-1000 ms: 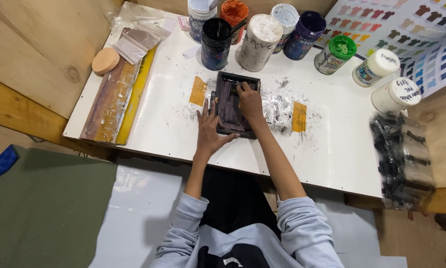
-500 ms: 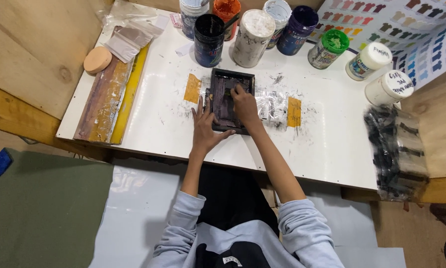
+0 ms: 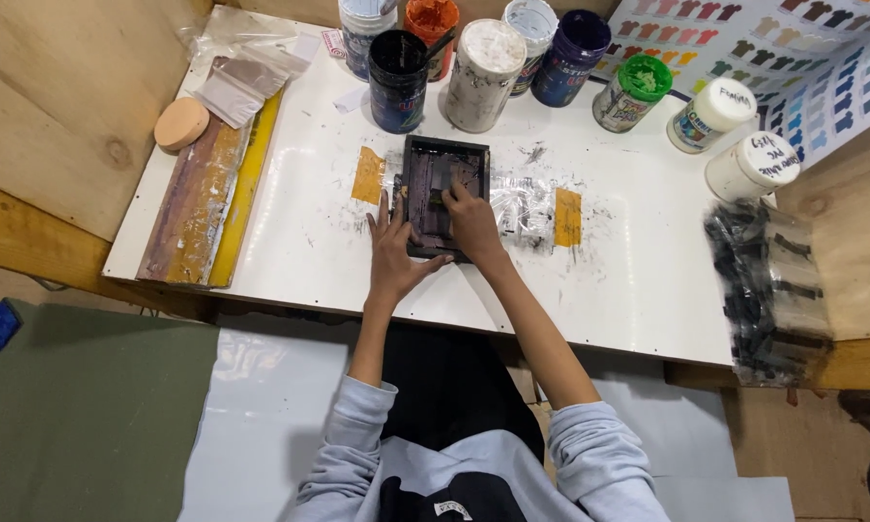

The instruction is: Applying and spreading ink into a small mold for screen printing samples.

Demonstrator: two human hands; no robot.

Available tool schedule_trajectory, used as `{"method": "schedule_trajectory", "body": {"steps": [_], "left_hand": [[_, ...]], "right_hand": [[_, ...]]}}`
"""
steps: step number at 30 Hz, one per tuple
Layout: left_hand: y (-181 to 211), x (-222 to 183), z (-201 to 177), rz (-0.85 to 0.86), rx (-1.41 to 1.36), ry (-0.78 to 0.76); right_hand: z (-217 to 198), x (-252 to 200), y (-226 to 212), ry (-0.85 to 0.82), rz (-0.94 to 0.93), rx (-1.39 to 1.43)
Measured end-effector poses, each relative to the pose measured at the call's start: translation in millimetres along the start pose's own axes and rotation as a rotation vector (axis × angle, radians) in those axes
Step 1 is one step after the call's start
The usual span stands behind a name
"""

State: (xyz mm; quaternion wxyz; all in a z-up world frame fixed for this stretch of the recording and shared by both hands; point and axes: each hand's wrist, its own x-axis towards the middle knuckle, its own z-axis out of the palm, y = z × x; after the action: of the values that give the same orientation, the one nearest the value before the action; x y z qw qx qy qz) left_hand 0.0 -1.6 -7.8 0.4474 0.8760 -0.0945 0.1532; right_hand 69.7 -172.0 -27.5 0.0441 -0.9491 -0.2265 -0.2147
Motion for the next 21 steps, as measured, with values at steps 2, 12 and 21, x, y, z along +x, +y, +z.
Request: {"method": "schedule_trajectory", "body": {"steps": [2,12,21], "left_hand": [[-1.5,-0.6,1.8,0.000,0.005,0.002],[0.7,-1.1,-1.7,-0.057,-0.035,-0.020],[5.3,-4.9,7.6,0.009,0.071,0.012]], "right_hand": [[-5.8,-1.6,-2.2,-0.005,0.000,0.000],[14.8,-17.7,1.6,-0.077,0.027,0.040],[3.6,-29.6,-9.1,-0.112,0.026,0.065]]}}
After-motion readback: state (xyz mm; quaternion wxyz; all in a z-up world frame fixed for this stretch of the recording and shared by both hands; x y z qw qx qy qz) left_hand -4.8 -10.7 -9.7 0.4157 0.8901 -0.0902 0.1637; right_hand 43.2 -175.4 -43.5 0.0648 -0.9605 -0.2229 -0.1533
